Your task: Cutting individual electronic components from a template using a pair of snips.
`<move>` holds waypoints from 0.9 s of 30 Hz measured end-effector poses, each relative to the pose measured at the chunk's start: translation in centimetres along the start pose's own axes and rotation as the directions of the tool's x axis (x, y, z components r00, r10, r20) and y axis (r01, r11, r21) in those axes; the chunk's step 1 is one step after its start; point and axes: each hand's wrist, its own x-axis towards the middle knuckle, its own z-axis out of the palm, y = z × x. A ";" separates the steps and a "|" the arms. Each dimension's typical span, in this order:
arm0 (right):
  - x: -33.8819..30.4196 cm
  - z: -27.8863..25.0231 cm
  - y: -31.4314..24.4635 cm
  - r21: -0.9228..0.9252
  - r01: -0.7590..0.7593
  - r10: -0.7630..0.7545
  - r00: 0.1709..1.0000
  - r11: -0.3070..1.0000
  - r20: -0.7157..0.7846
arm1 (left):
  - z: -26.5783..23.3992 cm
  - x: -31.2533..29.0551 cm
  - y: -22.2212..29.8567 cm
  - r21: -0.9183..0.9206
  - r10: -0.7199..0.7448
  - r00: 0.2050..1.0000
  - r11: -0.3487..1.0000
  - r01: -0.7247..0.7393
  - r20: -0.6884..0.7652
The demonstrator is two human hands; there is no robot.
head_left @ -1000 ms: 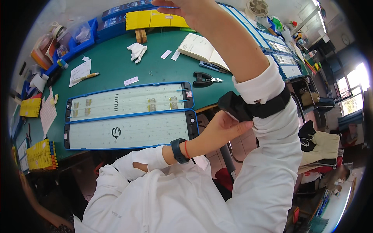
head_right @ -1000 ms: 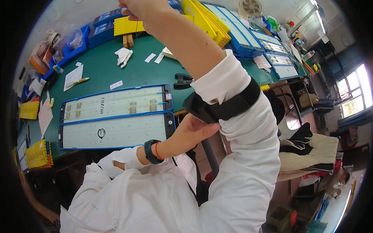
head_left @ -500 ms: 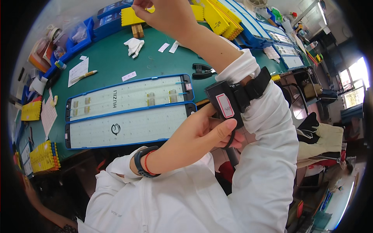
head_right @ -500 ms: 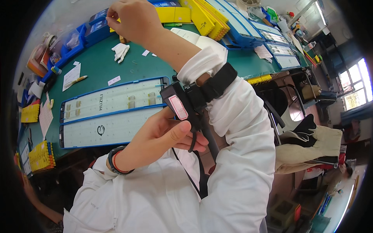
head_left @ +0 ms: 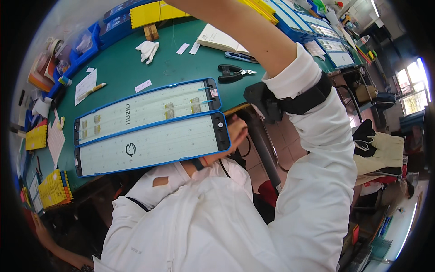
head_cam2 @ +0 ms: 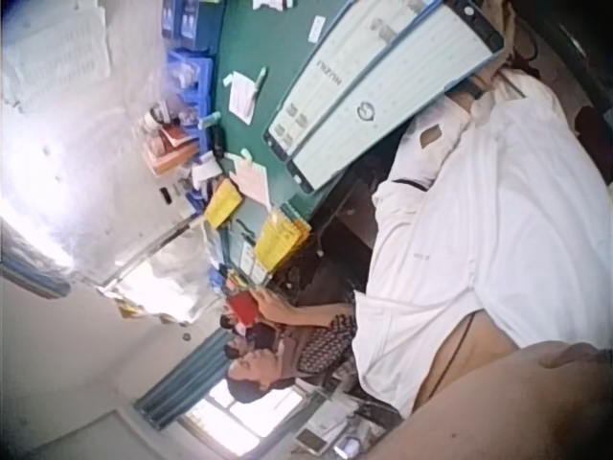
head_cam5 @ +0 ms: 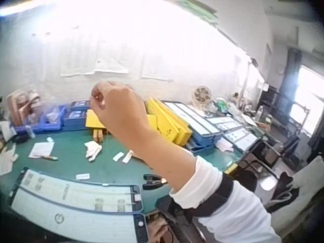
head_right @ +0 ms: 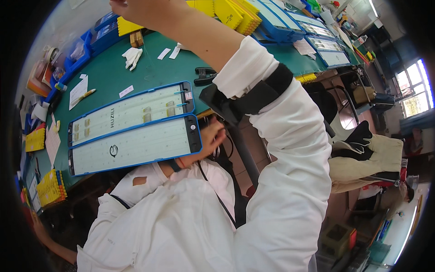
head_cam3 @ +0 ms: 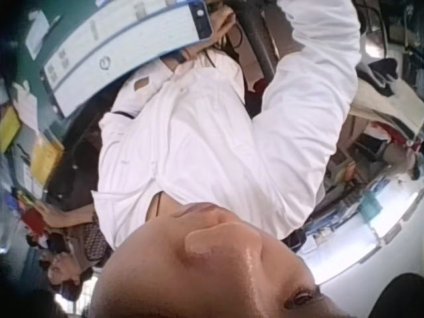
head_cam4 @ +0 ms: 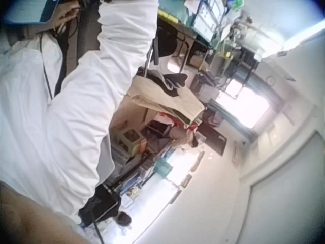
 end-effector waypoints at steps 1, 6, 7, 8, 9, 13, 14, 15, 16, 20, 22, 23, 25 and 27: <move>-0.1 -0.5 0.3 -0.004 -0.006 0.006 1.000 1.000 -0.001 | -0.4 0.0 -1.3 0.109 0.031 0.999 0.994 -0.026 -0.043; 1.2 -3.0 1.3 0.025 0.024 -0.023 0.997 0.999 -0.073 | -4.1 -1.9 -4.5 0.491 0.030 0.998 0.870 -0.050 0.048; 1.7 -3.5 1.4 0.026 0.021 -0.019 0.997 0.999 -0.077 | -4.8 -2.7 -4.6 0.557 0.036 0.997 0.828 -0.068 0.068; 2.1 -3.8 1.5 0.028 0.026 -0.023 0.994 0.999 -0.107 | -5.4 -3.8 -4.7 0.625 0.041 0.995 0.776 -0.089 0.090; 2.4 -4.5 1.7 0.026 0.030 -0.026 0.990 0.999 -0.139 | -5.9 -4.6 -4.6 0.691 0.058 0.992 0.713 -0.120 0.112; 2.6 -5.9 3.1 0.002 0.070 -0.069 0.980 0.998 -0.186 | -8.0 -7.7 -2.7 0.906 0.127 0.966 0.338 -0.255 0.224; 2.5 -5.8 3.3 0.001 0.066 -0.064 0.980 0.998 -0.187 | -8.3 -8.3 -2.1 0.926 0.134 0.961 0.264 -0.268 0.240; 2.1 -5.7 3.6 -0.008 0.027 -0.028 0.985 1.000 -0.170 | -8.6 -8.7 -1.5 0.937 0.147 0.955 0.206 -0.283 0.257; 1.7 -5.3 3.8 -0.016 -0.009 0.007 0.988 1.000 -0.153 | -9.0 -9.1 -0.8 0.937 0.143 0.955 0.205 -0.284 0.259; 0.4 -3.5 5.0 -0.025 -0.119 0.116 0.988 0.993 -0.106 | -12.7 -10.3 3.6 0.553 -0.222 0.954 0.830 0.075 0.203; 0.2 -2.9 5.8 -0.052 -0.158 0.153 0.984 0.986 -0.091 | -14.8 -10.0 6.3 0.508 -0.317 0.932 0.840 0.191 0.175; 0.2 -1.3 6.0 -0.006 -0.155 0.153 0.984 0.988 -0.086 | -16.2 -10.6 7.6 0.526 -0.354 0.923 0.820 0.228 0.152; 0.3 -1.0 6.7 0.036 -0.172 0.175 0.978 0.984 -0.110 | -19.1 -11.1 10.0 0.433 -0.619 0.744 0.760 0.485 0.252; 0.5 -2.3 7.2 0.013 -0.201 0.201 0.975 0.980 -0.092 | -22.1 -11.0 12.2 0.447 -0.643 0.688 0.752 0.485 0.336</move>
